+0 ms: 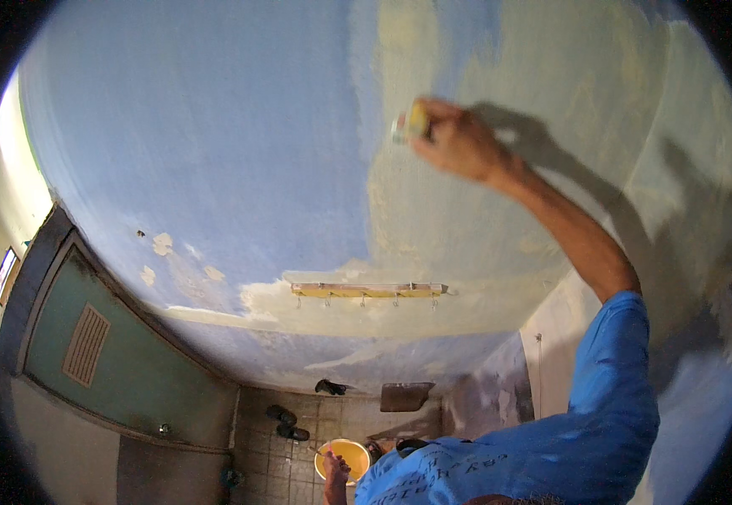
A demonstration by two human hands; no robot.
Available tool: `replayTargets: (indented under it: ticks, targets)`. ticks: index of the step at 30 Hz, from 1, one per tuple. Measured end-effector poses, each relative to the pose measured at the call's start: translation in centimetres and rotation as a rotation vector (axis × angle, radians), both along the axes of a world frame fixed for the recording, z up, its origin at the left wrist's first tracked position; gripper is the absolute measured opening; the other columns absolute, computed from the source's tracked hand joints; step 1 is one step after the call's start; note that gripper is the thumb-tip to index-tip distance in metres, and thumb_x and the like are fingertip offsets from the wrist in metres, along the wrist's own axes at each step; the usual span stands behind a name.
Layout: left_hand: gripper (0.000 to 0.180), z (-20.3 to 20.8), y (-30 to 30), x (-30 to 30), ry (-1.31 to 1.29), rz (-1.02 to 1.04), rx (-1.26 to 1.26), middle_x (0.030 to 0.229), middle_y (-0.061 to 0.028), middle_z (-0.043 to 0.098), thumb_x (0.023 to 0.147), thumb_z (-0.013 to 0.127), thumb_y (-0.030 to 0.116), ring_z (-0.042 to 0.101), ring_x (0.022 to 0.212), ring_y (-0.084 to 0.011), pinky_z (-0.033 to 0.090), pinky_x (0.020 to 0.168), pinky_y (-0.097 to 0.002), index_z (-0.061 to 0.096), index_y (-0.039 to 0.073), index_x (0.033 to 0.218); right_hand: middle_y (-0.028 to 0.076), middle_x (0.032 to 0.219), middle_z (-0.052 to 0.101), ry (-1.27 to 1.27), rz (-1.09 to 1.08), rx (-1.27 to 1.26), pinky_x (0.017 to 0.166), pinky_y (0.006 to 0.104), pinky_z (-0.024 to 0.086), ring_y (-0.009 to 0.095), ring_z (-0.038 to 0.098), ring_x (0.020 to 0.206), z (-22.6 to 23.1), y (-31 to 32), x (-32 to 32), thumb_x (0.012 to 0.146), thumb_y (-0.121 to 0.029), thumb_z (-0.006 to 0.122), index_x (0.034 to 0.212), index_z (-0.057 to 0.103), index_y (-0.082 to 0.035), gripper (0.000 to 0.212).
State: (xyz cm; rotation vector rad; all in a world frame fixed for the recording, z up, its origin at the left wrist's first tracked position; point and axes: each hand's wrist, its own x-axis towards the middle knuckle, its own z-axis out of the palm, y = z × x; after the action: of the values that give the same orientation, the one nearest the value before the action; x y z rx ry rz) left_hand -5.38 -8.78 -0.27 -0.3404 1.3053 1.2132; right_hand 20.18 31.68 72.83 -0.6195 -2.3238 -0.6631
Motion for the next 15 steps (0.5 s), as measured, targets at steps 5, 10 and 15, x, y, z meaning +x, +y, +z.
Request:
replayTargets:
  ticks: [5, 10, 15]
  targets:
    - [0.059, -1.0, -0.5, -0.2, 0.118, -0.078, 0.046, 0.062, -0.0014, 0.042, 0.091, 0.043, 0.068, 0.041, 0.047, -0.0178, 0.035, 0.044, -0.0335, 0.052, 0.011, 0.093, 0.005, 0.097, 0.071, 0.175, -0.198, 0.331, 0.069, 0.0282, 0.057, 0.013, 0.069, 0.077, 8.5, 1.7, 2.6, 0.095, -0.020, 0.068, 0.116, 0.069, -0.006, 0.025]
    - [0.062, -0.2, 0.1, 0.1, 0.122, -0.109, 0.001, 0.061, -0.0013, 0.041, 0.090, 0.036, 0.075, 0.041, 0.048, -0.0187, 0.035, 0.045, -0.0357, 0.052, 0.015, 0.090, 0.004, 0.108, 0.064, 0.010, -0.094, 0.845, 0.078, 0.0304, 0.056, 0.022, 0.063, 0.099, 5.7, 0.9, 2.9, 0.074, 0.001, 0.077, 0.105, 0.072, -0.011, 0.034]
    - [0.065, -1.8, -0.1, -1.1, 0.077, -0.154, -0.092, 0.062, -0.0005, 0.041, 0.089, 0.038, 0.078, 0.043, 0.051, -0.0182, 0.036, 0.048, -0.0378, 0.053, 0.015, 0.093, 0.008, 0.103, 0.063, -0.033, -0.192, 0.572, 0.078, 0.0352, 0.056, 0.025, 0.060, 0.096, -5.3, 0.8, -0.8, 0.078, -0.002, 0.073, 0.093, 0.072, -0.008, 0.016]
